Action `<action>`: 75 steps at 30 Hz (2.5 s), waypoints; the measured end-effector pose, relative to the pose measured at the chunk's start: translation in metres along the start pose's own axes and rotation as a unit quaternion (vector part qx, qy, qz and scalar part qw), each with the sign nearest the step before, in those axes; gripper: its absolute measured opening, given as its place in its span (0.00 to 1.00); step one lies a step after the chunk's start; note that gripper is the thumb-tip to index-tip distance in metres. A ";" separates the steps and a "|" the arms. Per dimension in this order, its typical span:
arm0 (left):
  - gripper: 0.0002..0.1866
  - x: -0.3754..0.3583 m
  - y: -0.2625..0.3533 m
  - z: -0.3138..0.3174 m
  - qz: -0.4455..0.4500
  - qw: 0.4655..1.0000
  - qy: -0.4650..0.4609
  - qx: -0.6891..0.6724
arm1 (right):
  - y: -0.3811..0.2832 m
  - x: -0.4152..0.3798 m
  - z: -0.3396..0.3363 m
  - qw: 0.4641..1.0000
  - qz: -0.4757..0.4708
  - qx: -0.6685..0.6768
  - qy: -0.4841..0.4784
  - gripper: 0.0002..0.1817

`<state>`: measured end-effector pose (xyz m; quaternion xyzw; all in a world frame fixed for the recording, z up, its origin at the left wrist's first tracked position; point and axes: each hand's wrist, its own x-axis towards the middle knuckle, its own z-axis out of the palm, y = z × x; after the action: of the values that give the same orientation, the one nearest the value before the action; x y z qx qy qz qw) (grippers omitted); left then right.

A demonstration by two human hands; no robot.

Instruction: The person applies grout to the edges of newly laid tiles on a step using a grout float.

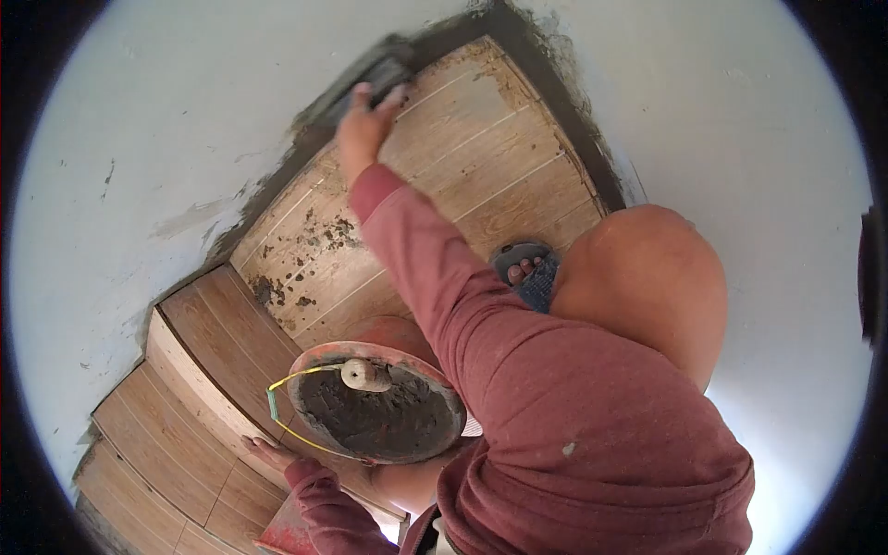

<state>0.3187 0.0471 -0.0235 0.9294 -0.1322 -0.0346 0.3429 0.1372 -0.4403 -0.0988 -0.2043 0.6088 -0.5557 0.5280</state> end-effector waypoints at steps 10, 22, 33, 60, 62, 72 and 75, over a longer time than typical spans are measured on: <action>0.32 -0.005 0.010 0.003 0.012 1.000 0.014 0.006 | 0.016 0.001 0.015 0.999 -0.043 0.023 0.013 0.35; 0.32 -0.007 0.012 0.004 0.022 1.000 0.004 0.011 | 0.012 0.015 0.007 0.999 -0.005 0.047 0.006 0.35; 0.32 -0.012 0.026 0.008 -0.005 1.000 0.014 -0.016 | 0.017 0.000 0.014 0.996 -0.077 0.042 -0.017 0.34; 0.31 -0.004 0.007 0.002 0.015 1.000 0.012 0.005 | 0.051 -0.060 0.040 0.997 0.042 0.018 -0.054 0.37; 0.31 -0.007 0.014 0.007 0.025 1.000 0.007 0.016 | 0.045 -0.010 0.029 0.999 -0.040 0.026 0.018 0.36; 0.30 -0.013 0.028 0.016 -0.036 0.996 0.035 -0.073 | 0.076 0.016 0.008 0.998 0.064 -0.029 -0.008 0.33; 0.31 -0.014 0.029 0.010 -0.016 0.999 0.023 -0.047 | 0.046 0.001 0.016 1.000 0.011 0.012 0.012 0.33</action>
<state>0.2973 0.0229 -0.0128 0.9149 -0.1073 -0.0253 0.3883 0.1659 -0.4349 -0.1376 -0.1843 0.6111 -0.5592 0.5291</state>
